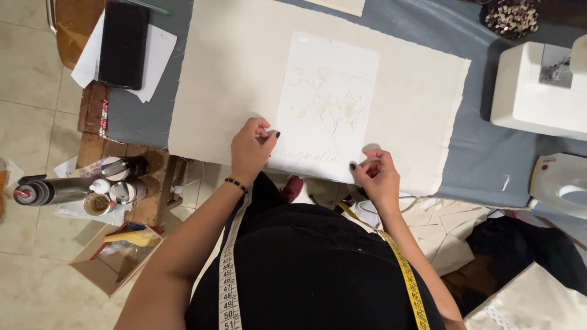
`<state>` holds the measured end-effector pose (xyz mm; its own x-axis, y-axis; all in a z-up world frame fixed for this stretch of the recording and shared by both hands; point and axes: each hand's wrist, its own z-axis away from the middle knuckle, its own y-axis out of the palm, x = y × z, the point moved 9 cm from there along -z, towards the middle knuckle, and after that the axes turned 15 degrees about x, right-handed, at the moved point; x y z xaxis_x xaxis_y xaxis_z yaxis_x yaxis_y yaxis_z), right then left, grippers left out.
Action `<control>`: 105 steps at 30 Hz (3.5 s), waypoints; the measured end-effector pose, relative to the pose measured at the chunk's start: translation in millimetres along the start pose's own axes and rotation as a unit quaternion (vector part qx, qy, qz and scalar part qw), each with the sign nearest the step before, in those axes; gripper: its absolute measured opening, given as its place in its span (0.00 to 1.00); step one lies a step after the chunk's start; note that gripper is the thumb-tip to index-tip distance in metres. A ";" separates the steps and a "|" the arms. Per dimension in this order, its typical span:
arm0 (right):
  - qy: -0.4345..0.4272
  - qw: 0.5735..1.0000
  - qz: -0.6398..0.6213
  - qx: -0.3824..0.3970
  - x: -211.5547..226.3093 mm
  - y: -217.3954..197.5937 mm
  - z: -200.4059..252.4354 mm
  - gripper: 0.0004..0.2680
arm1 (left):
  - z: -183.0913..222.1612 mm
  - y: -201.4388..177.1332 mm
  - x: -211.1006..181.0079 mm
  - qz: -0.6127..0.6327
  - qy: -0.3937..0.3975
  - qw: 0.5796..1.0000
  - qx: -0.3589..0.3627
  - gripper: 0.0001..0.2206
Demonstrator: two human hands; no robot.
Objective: The person prepares a piece of fabric by ironing it flat on a table and then aligns a paper stencil with a floral design on top of it.
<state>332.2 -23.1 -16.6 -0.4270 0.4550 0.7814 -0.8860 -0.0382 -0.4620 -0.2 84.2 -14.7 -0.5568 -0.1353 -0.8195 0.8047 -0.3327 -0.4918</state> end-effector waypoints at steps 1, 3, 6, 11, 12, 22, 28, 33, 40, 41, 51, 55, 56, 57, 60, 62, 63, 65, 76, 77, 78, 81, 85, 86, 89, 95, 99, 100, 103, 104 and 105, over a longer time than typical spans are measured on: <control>-0.003 1.000 -0.004 0.000 -0.8 -0.2 0.3 0.16 | 0.6 0.6 0.0 0.001 0.000 1.000 0.004 0.10; -0.007 1.000 -0.020 -0.005 -4.1 -0.5 -0.4 0.15 | -0.3 1.5 1.5 0.003 0.001 1.000 0.005 0.10; -0.017 0.998 -0.052 -0.014 3.8 -4.1 5.0 0.15 | -0.9 2.7 4.1 0.001 0.000 1.000 0.009 0.10; -0.022 0.997 -0.072 -0.020 24.6 -4.2 11.6 0.16 | -1.7 2.7 7.1 -0.002 -0.002 1.000 0.021 0.12; -0.028 0.997 -0.074 -0.020 25.9 -4.4 9.4 0.16 | -1.4 4.9 5.7 -0.018 0.003 0.999 0.035 0.14; -0.076 0.996 -0.031 0.026 61.5 -4.1 -19.0 0.17 | 16.4 15.4 -30.4 -0.160 0.002 0.972 0.173 0.32; -0.123 0.989 -0.019 0.079 65.6 1.0 -49.8 0.16 | 24.0 30.7 -16.6 -0.282 0.028 0.946 0.156 0.28; -0.145 0.987 -0.010 0.066 64.5 -9.9 -54.8 0.13 | 20.8 34.7 -9.2 -0.284 0.051 0.949 0.129 0.29; -0.110 0.993 0.015 0.030 36.5 -33.3 -24.3 0.11 | 22.3 33.2 -10.4 -0.273 0.058 0.951 0.133 0.29; -0.111 0.993 0.016 0.031 35.6 -33.3 -20.9 0.11 | 23.0 29.3 -12.7 -0.272 0.057 0.951 0.133 0.29; -0.071 0.997 -0.027 0.016 24.6 -26.1 -28.7 0.13 | 18.4 33.5 -5.8 -0.274 0.054 0.948 0.153 0.28; -0.061 0.998 -0.031 0.017 31.6 -25.5 -33.2 0.12 | 20.6 30.6 -11.5 -0.276 0.058 0.947 0.152 0.29; -0.062 0.997 -0.031 0.017 31.9 -24.4 -31.8 0.12 | 21.3 30.0 -12.6 -0.276 0.058 0.947 0.151 0.29; -0.063 0.997 -0.035 0.019 32.1 -22.7 -30.5 0.13 | 22.1 30.4 -12.9 -0.267 0.056 0.949 0.158 0.30; -0.069 0.997 -0.040 0.020 24.6 -22.9 -33.3 0.13 | 22.3 28.5 -15.8 -0.264 0.054 0.949 0.166 0.32; -0.073 0.996 -0.040 0.020 22.6 -22.3 -33.1 0.13 | 22.7 27.1 -16.5 -0.269 0.053 0.947 0.169 0.33; -0.072 0.996 -0.039 0.020 24.5 -21.2 -31.6 0.13 | 22.0 27.8 -15.1 -0.260 0.047 0.947 0.181 0.34; -0.071 0.997 -0.038 0.018 23.0 -21.0 -31.1 0.13 | 20.6 28.2 -14.3 -0.251 0.043 0.948 0.192 0.36; -0.070 0.996 -0.041 0.022 12.8 -21.6 -35.7 0.14 | 21.4 29.6 -13.4 -0.254 0.036 0.946 0.199 0.36; -0.069 0.997 -0.041 0.022 13.3 -21.5 -35.4 0.14 | 20.4 29.6 -13.3 -0.254 0.037 0.946 0.200 0.36; -0.073 0.996 -0.046 0.021 14.2 -21.1 -35.0 0.14 | 20.0 29.6 -12.6 -0.254 0.035 0.945 0.201 0.36; -0.079 0.995 -0.052 0.021 12.5 -20.9 -36.5 0.13 | 19.6 29.3 -12.2 -0.258 0.033 0.945 0.201 0.37; -0.082 0.995 -0.053 0.020 20.9 -19.8 -33.6 0.11 | 19.6 29.5 -14.2 -0.259 0.039 0.945 0.196 0.36; -0.082 0.995 -0.053 0.021 18.2 -20.9 -34.6 0.11 | 20.0 30.0 -13.9 -0.259 0.039 0.945 0.197 0.36; -0.082 0.995 -0.058 0.017 14.7 -23.4 -38.2 0.11 | 20.2 29.9 -13.7 -0.257 0.040 0.945 0.196 0.37; -0.088 0.994 -0.058 0.014 15.8 -23.4 -38.2 0.10 | 34.3 36.0 -13.5 -0.259 0.041 0.945 0.195 0.36; -0.087 0.995 -0.052 0.017 12.7 -22.8 -40.1 0.09 | 47.5 41.8 -16.4 -0.258 0.062 0.946 0.189 0.34; -0.090 0.994 -0.052 0.017 13.4 -22.8 -42.1 0.09 | 50.1 42.7 -19.9 -0.267 0.075 0.943 0.182 0.33; -0.092 0.995 -0.038 0.021 37.9 -20.0 -37.1 0.09 | 55.9 49.1 -19.3 -0.255 0.100 0.941 0.201 0.29; -0.093 0.995 -0.037 0.024 38.5 -21.0 -39.8 0.09 | 58.5 46.0 -25.3 -0.254 0.098 0.942 0.199 0.29; -0.099 0.994 -0.030 0.025 40.1 -22.2 -42.3 0.09 | 61.9 44.5 -33.9 -0.260 0.112 0.938 0.200 0.25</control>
<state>342.3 33.7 7.2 -0.3966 0.2740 0.8762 -0.9165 -0.0634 -0.3950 41.8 16.2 9.3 -0.7594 0.3275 -0.5622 0.2691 -0.6286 -0.7297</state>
